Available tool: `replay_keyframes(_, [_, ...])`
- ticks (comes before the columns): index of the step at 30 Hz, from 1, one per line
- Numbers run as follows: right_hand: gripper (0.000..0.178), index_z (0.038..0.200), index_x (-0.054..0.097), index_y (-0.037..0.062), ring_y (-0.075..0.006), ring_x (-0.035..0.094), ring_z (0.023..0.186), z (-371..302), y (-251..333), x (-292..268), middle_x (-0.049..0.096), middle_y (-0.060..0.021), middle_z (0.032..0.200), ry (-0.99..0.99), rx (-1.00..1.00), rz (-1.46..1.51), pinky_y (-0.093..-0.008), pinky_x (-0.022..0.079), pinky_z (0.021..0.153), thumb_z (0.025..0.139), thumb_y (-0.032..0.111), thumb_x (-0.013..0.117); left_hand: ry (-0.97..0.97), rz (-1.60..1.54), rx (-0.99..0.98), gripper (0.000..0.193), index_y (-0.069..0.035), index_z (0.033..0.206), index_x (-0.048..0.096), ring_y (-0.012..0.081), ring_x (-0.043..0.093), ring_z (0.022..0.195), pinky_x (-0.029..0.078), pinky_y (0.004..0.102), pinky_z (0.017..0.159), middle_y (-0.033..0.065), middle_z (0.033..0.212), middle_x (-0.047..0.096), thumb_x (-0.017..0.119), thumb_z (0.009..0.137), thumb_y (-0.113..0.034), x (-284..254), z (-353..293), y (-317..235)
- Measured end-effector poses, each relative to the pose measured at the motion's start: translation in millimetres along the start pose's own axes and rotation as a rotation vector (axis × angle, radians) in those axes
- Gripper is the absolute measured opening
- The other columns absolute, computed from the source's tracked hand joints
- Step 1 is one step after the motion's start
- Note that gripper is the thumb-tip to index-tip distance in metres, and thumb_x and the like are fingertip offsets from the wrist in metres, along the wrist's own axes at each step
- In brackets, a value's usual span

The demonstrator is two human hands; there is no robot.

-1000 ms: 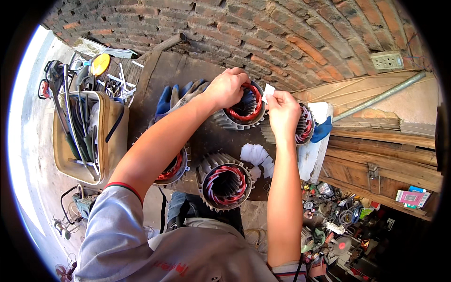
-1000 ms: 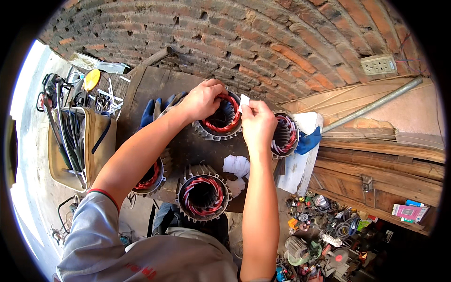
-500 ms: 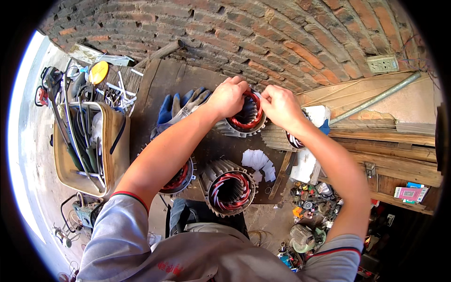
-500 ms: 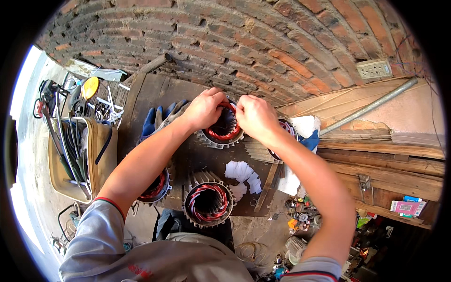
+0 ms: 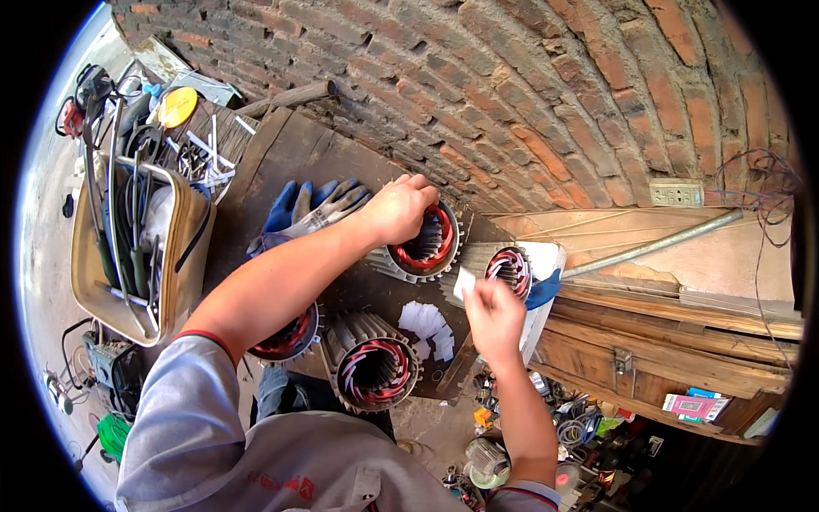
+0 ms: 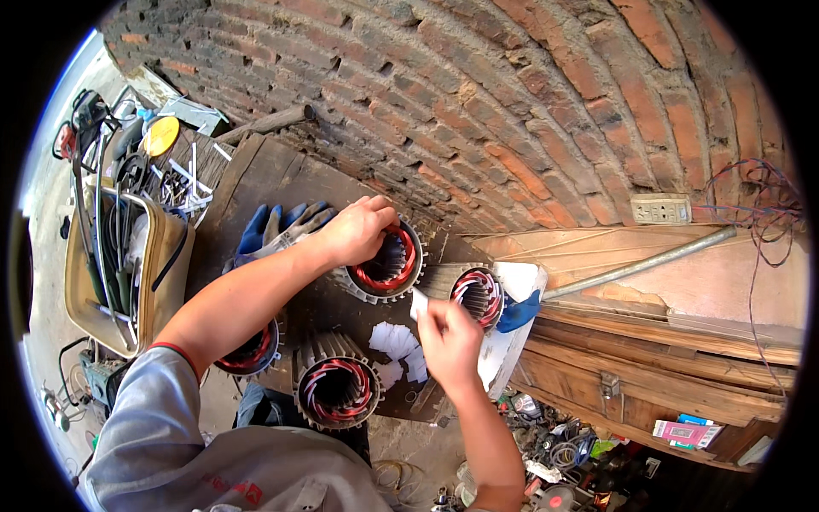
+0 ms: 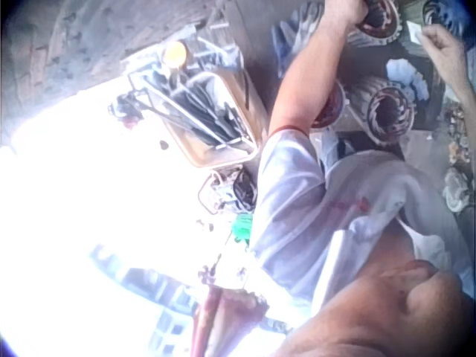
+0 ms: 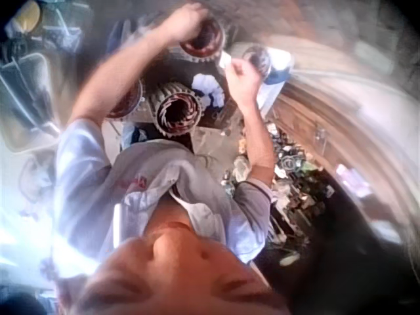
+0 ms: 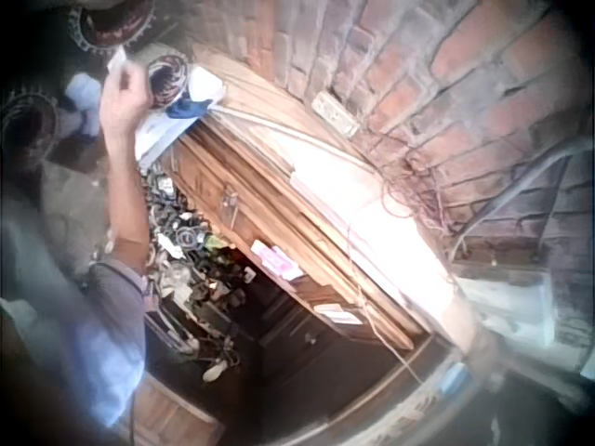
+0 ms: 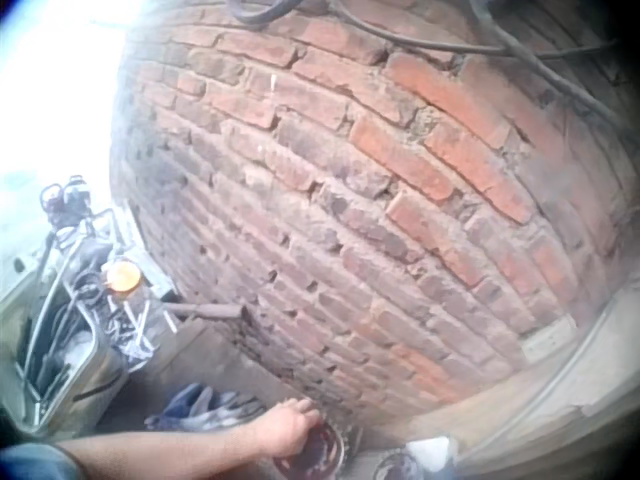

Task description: The person winds red and white insulated wire into the slots of several cylindrical motor stators placed on a wooden workbench. They repeatedly insert and adjust the wire by hand, working on multiple stators in sequence.

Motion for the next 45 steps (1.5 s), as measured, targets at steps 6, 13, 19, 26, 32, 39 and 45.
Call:
replay_keyframes(6, [0.012, 0.083, 0.066, -0.0029, -0.0300, 0.069, 0.065, 93.3, -21.7, 49.9, 0.069, -0.0172, 0.075, -0.090, -0.088, -0.086, -0.0387, 0.054, 0.063, 0.084, 0.008, 0.071, -0.001, 0.033, 0.029, 0.032, -0.002, 0.108, 0.068, 0.0362, 0.061, 0.108, 0.050, 0.0428, 0.095, 0.0150, 0.111, 0.065, 0.063, 0.076, -0.001, -7.3, -1.4, 1.6])
replay_keyframes(13, [0.010, 0.079, 0.065, -0.0002, -0.0375, 0.068, 0.071, 102.0, -17.5, 59.5, 0.068, -0.0194, 0.076, -0.035, -0.065, -0.275, -0.0461, 0.054, 0.068, 0.081, 0.009, 0.069, -0.021, 0.002, 0.063, 0.033, -0.002, 0.108, 0.069, 0.0375, 0.062, 0.107, 0.052, 0.0440, 0.092, 0.0164, 0.110, 0.065, 0.062, 0.076, 0.000, -2.7, -0.5, 7.6])
replay_keyframes(19, [0.009, 0.077, 0.065, 0.0009, -0.0411, 0.067, 0.076, 100.0, -21.5, 64.9, 0.068, -0.0210, 0.078, -0.036, -0.086, -0.405, -0.0497, 0.054, 0.070, 0.081, 0.008, 0.066, -0.034, 0.009, 0.066, 0.033, -0.002, 0.106, 0.069, 0.0375, 0.062, 0.107, 0.052, 0.0436, 0.092, 0.0167, 0.111, 0.065, 0.062, 0.074, 0.000, 0.5, 0.0, 6.5])
replay_keyframes(26, [0.010, 0.077, 0.068, 0.0004, -0.0416, 0.068, 0.076, 111.0, -21.2, 64.0, 0.068, -0.0234, 0.079, 0.060, -0.089, -0.425, -0.0496, 0.054, 0.071, 0.083, 0.008, 0.064, -0.047, 0.006, 0.058, 0.033, -0.002, 0.108, 0.067, 0.0373, 0.063, 0.105, 0.052, 0.0441, 0.090, 0.0178, 0.108, 0.065, 0.063, 0.075, 0.000, -2.4, -2.4, 5.5])
replay_keyframes(32, [0.011, 0.085, 0.073, 0.0025, -0.0437, 0.068, 0.080, 123.3, -9.5, 58.8, 0.067, -0.0271, 0.080, 0.203, -0.013, -0.458, -0.0508, 0.055, 0.075, 0.086, 0.011, 0.065, -0.049, -0.051, 0.022, 0.042, -0.005, 0.117, 0.059, 0.0399, 0.062, 0.103, 0.052, 0.0460, 0.087, 0.0177, 0.112, 0.062, 0.063, 0.076, 0.003, -9.0, -3.4, -0.8])
replay_keyframes(39, [0.017, 0.094, 0.076, 0.0026, -0.0266, 0.072, 0.076, 145.0, -16.8, 41.3, 0.073, -0.0161, 0.081, 0.414, 0.064, -0.229, -0.0356, 0.054, 0.072, 0.080, 0.013, 0.075, -0.024, -0.102, 0.059, 0.042, -0.011, 0.115, 0.062, 0.0398, 0.061, 0.105, 0.052, 0.0461, 0.088, 0.0170, 0.113, 0.062, 0.061, 0.076, 0.004, -4.7, -0.5, 6.0])
replay_keyframes(45, [0.018, 0.095, 0.077, 0.0031, -0.0290, 0.068, 0.089, 146.9, -26.9, 44.8, 0.070, -0.0157, 0.092, 0.417, -0.078, -0.334, -0.0365, 0.052, 0.081, 0.079, 0.011, 0.075, -0.001, -0.037, 0.068, 0.037, -0.007, 0.112, 0.065, 0.0392, 0.063, 0.104, 0.053, 0.0453, 0.087, 0.0165, 0.112, 0.063, 0.063, 0.076, 0.001, -4.2, 0.7, 5.9])
Point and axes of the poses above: each hand's wrist, its own z-axis towards the middle knuckle, its own x-axis out of the palm, y = z × x, the point moved 1 cm from there along z, towards the middle knuckle
